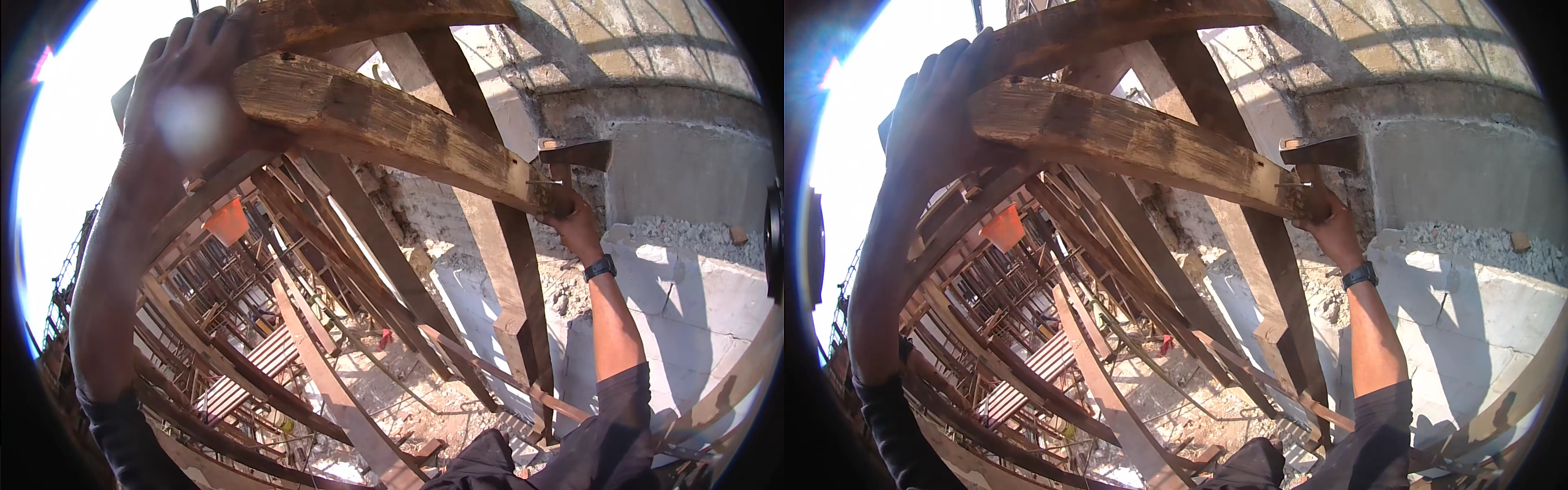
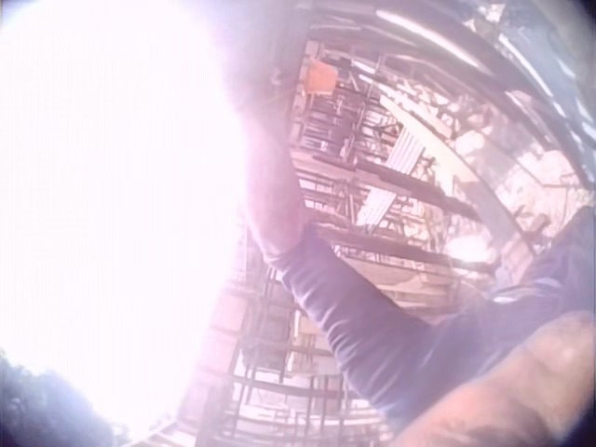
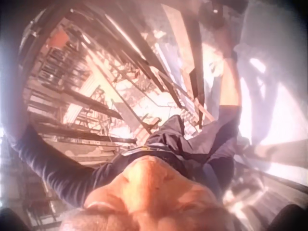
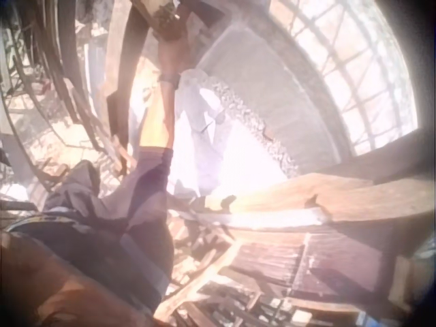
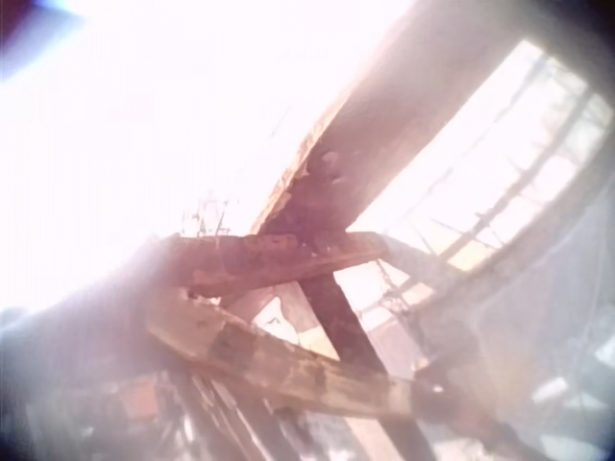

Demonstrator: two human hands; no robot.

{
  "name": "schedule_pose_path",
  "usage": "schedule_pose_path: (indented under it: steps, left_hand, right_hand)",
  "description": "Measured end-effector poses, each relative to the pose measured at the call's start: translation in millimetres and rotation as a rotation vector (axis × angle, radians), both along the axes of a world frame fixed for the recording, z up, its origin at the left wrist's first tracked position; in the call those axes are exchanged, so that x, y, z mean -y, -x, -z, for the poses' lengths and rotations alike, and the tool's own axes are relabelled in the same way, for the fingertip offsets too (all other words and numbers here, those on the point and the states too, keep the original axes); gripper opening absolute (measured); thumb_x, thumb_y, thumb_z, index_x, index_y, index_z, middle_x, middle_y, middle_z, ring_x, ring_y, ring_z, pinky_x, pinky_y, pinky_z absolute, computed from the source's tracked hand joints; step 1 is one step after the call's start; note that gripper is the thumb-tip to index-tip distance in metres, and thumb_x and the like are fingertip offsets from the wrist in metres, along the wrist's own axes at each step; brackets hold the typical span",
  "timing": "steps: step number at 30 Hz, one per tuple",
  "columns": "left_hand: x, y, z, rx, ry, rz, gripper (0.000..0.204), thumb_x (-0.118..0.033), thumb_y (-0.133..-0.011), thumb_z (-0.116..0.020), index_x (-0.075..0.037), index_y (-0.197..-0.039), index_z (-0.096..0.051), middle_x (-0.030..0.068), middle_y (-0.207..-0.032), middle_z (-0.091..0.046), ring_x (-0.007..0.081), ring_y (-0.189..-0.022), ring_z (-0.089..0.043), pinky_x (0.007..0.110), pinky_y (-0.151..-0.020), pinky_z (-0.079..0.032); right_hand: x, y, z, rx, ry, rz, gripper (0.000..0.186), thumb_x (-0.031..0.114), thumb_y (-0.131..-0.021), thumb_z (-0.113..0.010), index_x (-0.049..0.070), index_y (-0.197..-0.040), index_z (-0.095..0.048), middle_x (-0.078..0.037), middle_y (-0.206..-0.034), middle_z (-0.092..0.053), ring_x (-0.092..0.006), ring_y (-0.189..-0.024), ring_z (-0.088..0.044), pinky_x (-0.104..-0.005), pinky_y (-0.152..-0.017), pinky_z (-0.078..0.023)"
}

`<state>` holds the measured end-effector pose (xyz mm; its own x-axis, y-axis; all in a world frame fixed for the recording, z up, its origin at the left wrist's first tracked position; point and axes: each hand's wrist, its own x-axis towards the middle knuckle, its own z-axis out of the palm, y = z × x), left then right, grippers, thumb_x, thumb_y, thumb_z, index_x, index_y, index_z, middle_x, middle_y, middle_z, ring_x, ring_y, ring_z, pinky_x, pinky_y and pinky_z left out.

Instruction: The person positions a wooden beam against an existing frame and secures it by driving nails through the joint using the back of a hatchet.

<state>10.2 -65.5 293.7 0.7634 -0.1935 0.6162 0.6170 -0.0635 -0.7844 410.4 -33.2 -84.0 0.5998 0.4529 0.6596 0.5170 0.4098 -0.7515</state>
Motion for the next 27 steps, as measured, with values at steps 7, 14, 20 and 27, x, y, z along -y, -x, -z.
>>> schedule_pose_path:
  steps: [7,14,20,27]
  left_hand:
    - [16,1,5,-0.058,0.127,0.016,0.102,-0.024,-0.044,-0.099,-0.015,-0.136,-0.056,0.0056,-0.132,-0.058,0.0320,-0.125,-0.052,0.047,-0.107,-0.045]
    - [2,3,-2,-0.070,0.111,0.057,0.095,-0.017,-0.045,-0.098,-0.015,-0.132,-0.059,0.0067,-0.126,-0.062,0.0312,-0.121,-0.056,0.045,-0.105,-0.047]
    - [2,-3,1,-0.030,0.157,-0.004,0.102,-0.019,-0.044,-0.098,-0.016,-0.137,-0.055,0.0076,-0.133,-0.061,0.0312,-0.126,-0.054,0.045,-0.108,-0.046]
    - [-14,-6,1,-0.053,-0.109,-0.073,0.112,-0.021,-0.045,-0.098,-0.017,-0.145,-0.048,0.0099,-0.145,-0.052,0.0325,-0.137,-0.046,0.050,-0.115,-0.038]
  right_hand:
    - [-7,2,5,0.007,-0.088,-0.028,0.081,0.005,-0.070,-0.088,0.002,-0.141,-0.050,-0.013,-0.130,-0.065,-0.0198,-0.119,-0.061,-0.0349,-0.102,-0.048]
    - [-14,-4,15,0.025,-0.134,-0.062,0.069,0.006,-0.073,-0.086,0.004,-0.135,-0.056,-0.009,-0.124,-0.067,-0.0173,-0.114,-0.062,-0.0334,-0.098,-0.049]
    - [-8,0,12,0.000,-0.051,-0.008,0.073,0.004,-0.072,-0.086,0.002,-0.137,-0.053,-0.010,-0.126,-0.066,-0.0177,-0.117,-0.062,-0.0333,-0.100,-0.048]
    - [-15,-10,16,-0.035,-0.179,-0.137,0.071,0.003,-0.071,-0.087,0.003,-0.135,-0.055,-0.010,-0.127,-0.066,-0.0172,-0.114,-0.063,-0.0337,-0.099,-0.049]
